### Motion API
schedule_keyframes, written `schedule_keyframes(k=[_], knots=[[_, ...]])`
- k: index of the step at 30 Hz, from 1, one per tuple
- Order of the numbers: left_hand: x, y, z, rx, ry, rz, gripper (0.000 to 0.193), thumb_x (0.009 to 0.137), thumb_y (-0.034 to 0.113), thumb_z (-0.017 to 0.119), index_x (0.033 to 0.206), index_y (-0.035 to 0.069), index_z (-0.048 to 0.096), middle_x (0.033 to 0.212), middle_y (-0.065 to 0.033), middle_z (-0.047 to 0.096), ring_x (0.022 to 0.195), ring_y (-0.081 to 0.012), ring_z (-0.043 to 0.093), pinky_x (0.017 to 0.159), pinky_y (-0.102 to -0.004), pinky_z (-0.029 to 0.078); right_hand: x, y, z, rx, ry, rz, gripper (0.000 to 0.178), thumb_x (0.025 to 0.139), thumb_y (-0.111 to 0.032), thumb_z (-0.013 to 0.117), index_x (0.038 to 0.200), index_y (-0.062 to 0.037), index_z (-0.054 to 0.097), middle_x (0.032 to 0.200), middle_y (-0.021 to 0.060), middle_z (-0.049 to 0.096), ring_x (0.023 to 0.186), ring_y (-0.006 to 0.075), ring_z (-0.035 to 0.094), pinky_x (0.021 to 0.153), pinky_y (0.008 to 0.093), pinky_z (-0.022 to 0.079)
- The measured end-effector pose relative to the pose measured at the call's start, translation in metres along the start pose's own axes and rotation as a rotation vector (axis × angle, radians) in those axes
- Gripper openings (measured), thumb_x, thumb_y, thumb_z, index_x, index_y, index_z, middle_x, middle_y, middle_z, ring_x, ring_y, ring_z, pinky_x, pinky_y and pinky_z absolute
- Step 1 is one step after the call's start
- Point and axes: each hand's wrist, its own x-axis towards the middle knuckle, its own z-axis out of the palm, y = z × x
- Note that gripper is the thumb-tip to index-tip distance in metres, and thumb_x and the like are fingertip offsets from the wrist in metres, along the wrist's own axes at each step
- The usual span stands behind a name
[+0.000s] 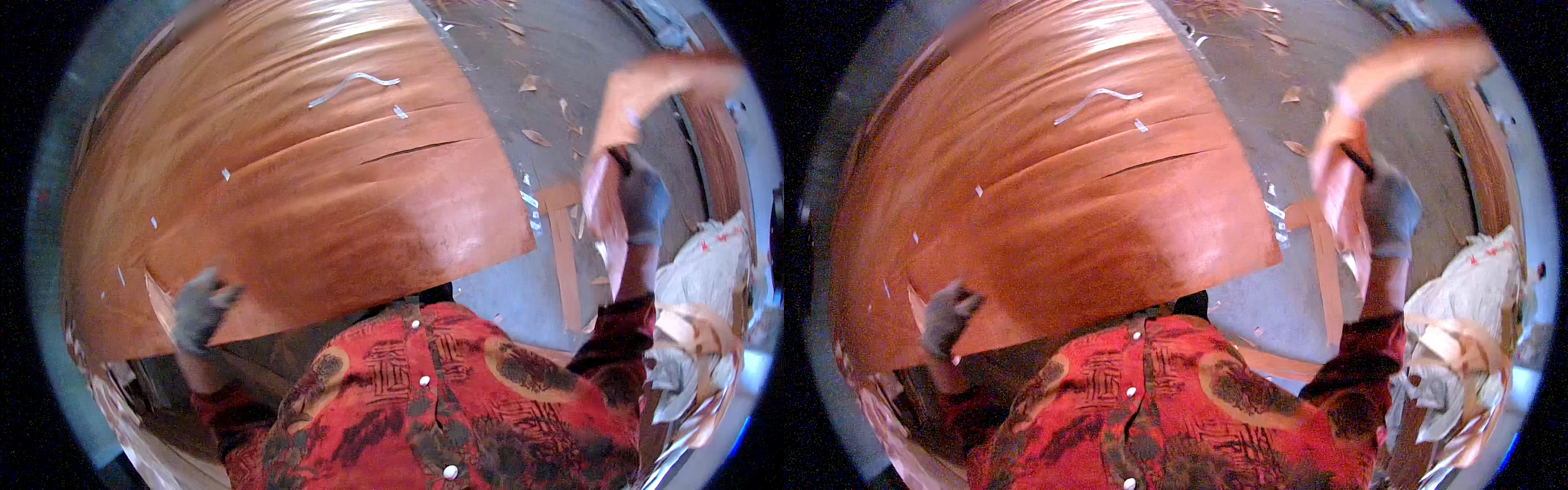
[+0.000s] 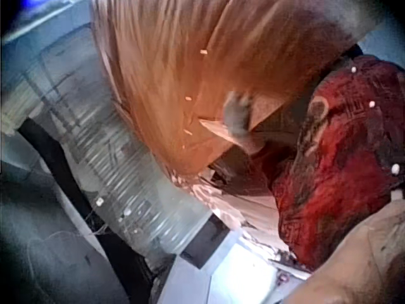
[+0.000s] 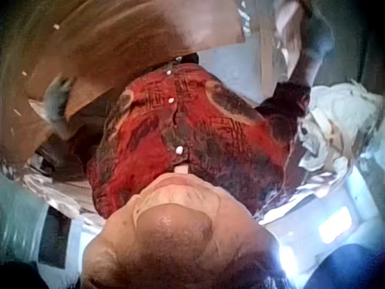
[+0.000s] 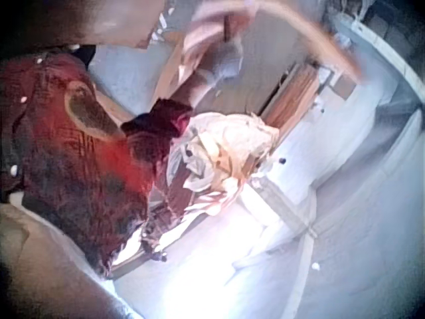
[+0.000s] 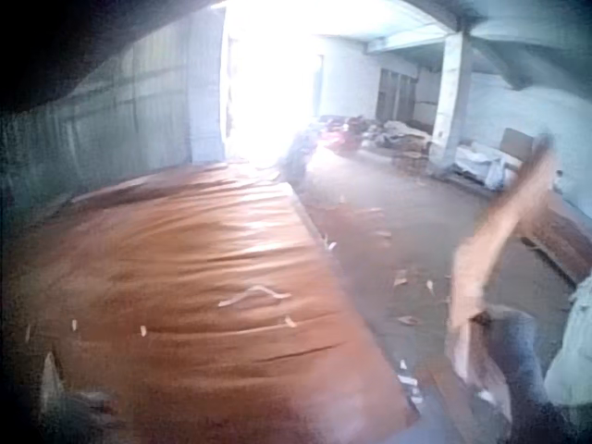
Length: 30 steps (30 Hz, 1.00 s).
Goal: The person applies thin wood veneer sheets to a large curved wooden surface. They smooth the veneer, use a utility knife to trim edges, and secure the sheets with small white clips. The person repeatedly lifts and adjusts the veneer to ensure proper adhesion and alignment.
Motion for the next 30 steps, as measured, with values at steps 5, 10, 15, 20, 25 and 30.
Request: schedule_keyframes(k=[5, 10, 15, 20, 25, 30], knots=[[-0.003, 0.197, 0.048, -0.535, -0.119, 0.844, 0.04, 0.081, 0.029, 0.062, 0.109, 0.001, 0.058, 0.094, -0.0162, 0.064, 0.085, -0.0324, 0.062, 0.071, -0.0372, 0.049, 0.066, -0.084, 0.052, -0.072, 0.211, -0.377, 0.017, 0.074, -0.01, 0.055, 0.09, -0.0127, 0.062, 0.077, 0.0103, 0.061, 0.059, 0.0283, 0.058, 0.052, 0.0396, 0.045], [0.004, 0.211, 0.093, -1.17, -0.339, 0.683, 0.036, 0.085, 0.016, 0.055, 0.115, -0.003, 0.053, 0.103, -0.0145, 0.061, 0.09, -0.023, 0.059, 0.077, -0.0318, 0.047, 0.0, -0.15, 0.095, 0.517, 0.309, -0.853, 0.008, 0.076, -0.016, 0.054, 0.084, -0.0122, 0.055, 0.079, 0.0064, 0.057, 0.055, 0.0212, 0.058, 0.045, 0.0363, 0.043], [0.015, 0.214, 0.13, -1.372, -0.225, 0.091, 0.036, 0.083, 0.015, 0.059, 0.115, 0.0, 0.054, 0.111, -0.0106, 0.059, 0.102, -0.0193, 0.055, 0.091, -0.0306, 0.042, -0.013, -0.145, 0.112, 0.418, -0.06, -0.867, 0.003, 0.074, -0.013, 0.057, 0.074, -0.0113, 0.055, 0.072, 0.0089, 0.058, 0.056, 0.025, 0.06, 0.048, 0.0375, 0.046], [0.012, 0.187, 0.139, -1.058, -0.088, 0.484, 0.029, 0.082, 0.017, 0.062, 0.106, 0.002, 0.056, 0.099, -0.0063, 0.06, 0.097, -0.0195, 0.052, 0.09, -0.0298, 0.039, 0.015, -0.174, 0.105, 0.371, -0.171, -0.812, 0.006, 0.077, -0.012, 0.053, 0.074, -0.0116, 0.058, 0.071, 0.0105, 0.059, 0.062, 0.0289, 0.063, 0.052, 0.0394, 0.049], [-0.011, 0.167, 0.061, -0.669, -0.576, 0.06, 0.027, 0.085, 0.025, 0.061, 0.095, 0.0, 0.062, 0.09, -0.0051, 0.064, 0.077, -0.0134, 0.06, 0.075, -0.0297, 0.046, 0.027, -0.185, 0.081, 0.328, -0.037, -0.743, 0.008, 0.078, -0.013, 0.053, 0.073, -0.011, 0.059, 0.071, 0.0102, 0.059, 0.06, 0.0284, 0.063, 0.049, 0.0392, 0.049], [-0.025, 0.179, 0.024, -1.362, -0.719, 0.324, 0.055, 0.088, 0.044, 0.054, 0.12, -0.001, 0.05, 0.101, -0.0118, 0.063, 0.08, -0.0209, 0.064, 0.079, -0.034, 0.047, 0.023, -0.179, 0.049, 0.416, 0.268, -0.756, 0.002, 0.077, -0.012, 0.055, 0.078, -0.011, 0.055, 0.074, 0.0092, 0.056, 0.055, 0.0263, 0.059, 0.047, 0.0374, 0.046]])
